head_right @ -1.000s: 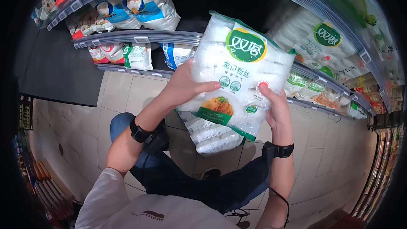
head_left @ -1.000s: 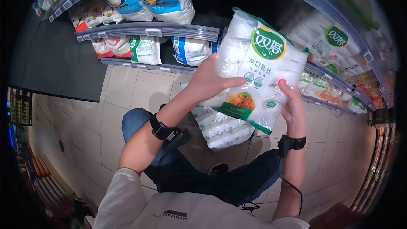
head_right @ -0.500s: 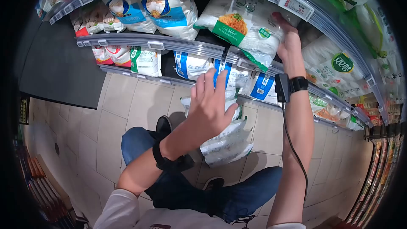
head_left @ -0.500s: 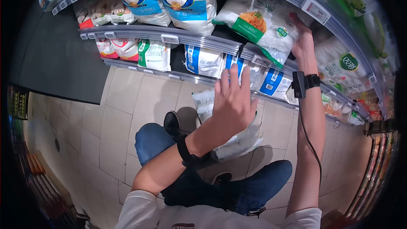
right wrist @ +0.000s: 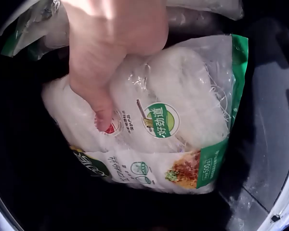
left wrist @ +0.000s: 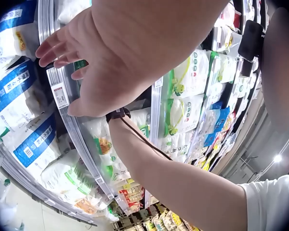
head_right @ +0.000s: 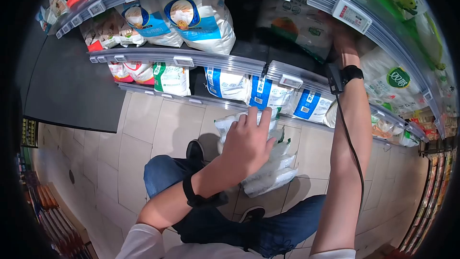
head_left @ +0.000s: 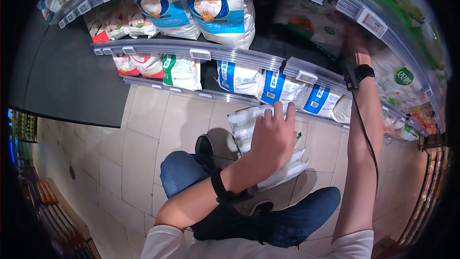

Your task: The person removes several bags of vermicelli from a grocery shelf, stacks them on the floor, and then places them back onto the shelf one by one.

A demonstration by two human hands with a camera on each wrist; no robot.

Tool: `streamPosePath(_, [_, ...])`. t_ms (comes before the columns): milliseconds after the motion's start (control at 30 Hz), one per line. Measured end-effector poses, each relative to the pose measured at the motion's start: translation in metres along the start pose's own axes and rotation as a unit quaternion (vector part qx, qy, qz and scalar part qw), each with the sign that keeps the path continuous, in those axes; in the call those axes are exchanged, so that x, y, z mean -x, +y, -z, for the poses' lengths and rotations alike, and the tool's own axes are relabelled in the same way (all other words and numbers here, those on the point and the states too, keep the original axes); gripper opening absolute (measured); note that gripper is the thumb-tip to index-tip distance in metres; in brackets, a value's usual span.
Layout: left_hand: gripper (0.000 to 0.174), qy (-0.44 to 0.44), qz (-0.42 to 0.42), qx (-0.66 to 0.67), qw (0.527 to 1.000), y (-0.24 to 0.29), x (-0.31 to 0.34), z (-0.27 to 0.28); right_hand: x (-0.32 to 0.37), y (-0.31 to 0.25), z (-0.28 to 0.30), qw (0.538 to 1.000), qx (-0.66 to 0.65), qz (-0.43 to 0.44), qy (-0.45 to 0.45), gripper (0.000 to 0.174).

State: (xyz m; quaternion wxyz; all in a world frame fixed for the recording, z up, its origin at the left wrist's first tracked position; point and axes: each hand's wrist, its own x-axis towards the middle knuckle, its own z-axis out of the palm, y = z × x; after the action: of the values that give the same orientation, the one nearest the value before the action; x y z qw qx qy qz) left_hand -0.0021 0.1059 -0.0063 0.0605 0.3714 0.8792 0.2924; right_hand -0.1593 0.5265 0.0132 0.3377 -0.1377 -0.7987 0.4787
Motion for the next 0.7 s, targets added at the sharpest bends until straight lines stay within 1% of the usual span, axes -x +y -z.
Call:
streamPosePath(167, [0.066,-0.024,-0.005,-0.004,1.000,-0.005,0.007,-0.005,-0.007,0.001,0.004,0.996,0.088,0.029,0.004,0.041])
streamPosePath(300, [0.063,-0.012,-0.017,-0.027,0.999,-0.005,0.011,-0.007,-0.012,0.001,-0.002,0.986,0.159,0.050,0.005,0.042])
streamPosePath(367, [0.061,0.001,-0.022,-0.023,0.999,-0.002,0.012,-0.003,-0.013,0.005,-0.008,0.978,0.198,0.059,0.003,0.043])
streamPosePath(467, [0.059,-0.028,-0.017,0.001,0.999,0.002,0.013,0.006,-0.014,0.023,-0.015,0.965,0.252,0.073,0.001,0.044])
streamPosePath(567, [0.057,-0.047,-0.023,0.033,0.998,0.001,0.016,0.016,-0.011,0.014,-0.023,0.950,0.301,0.084,0.000,0.045])
streamPosePath(700, [0.058,-0.025,-0.041,0.016,0.999,-0.006,0.019,0.016,-0.002,0.018,-0.035,0.927,0.359,0.106,-0.008,0.046])
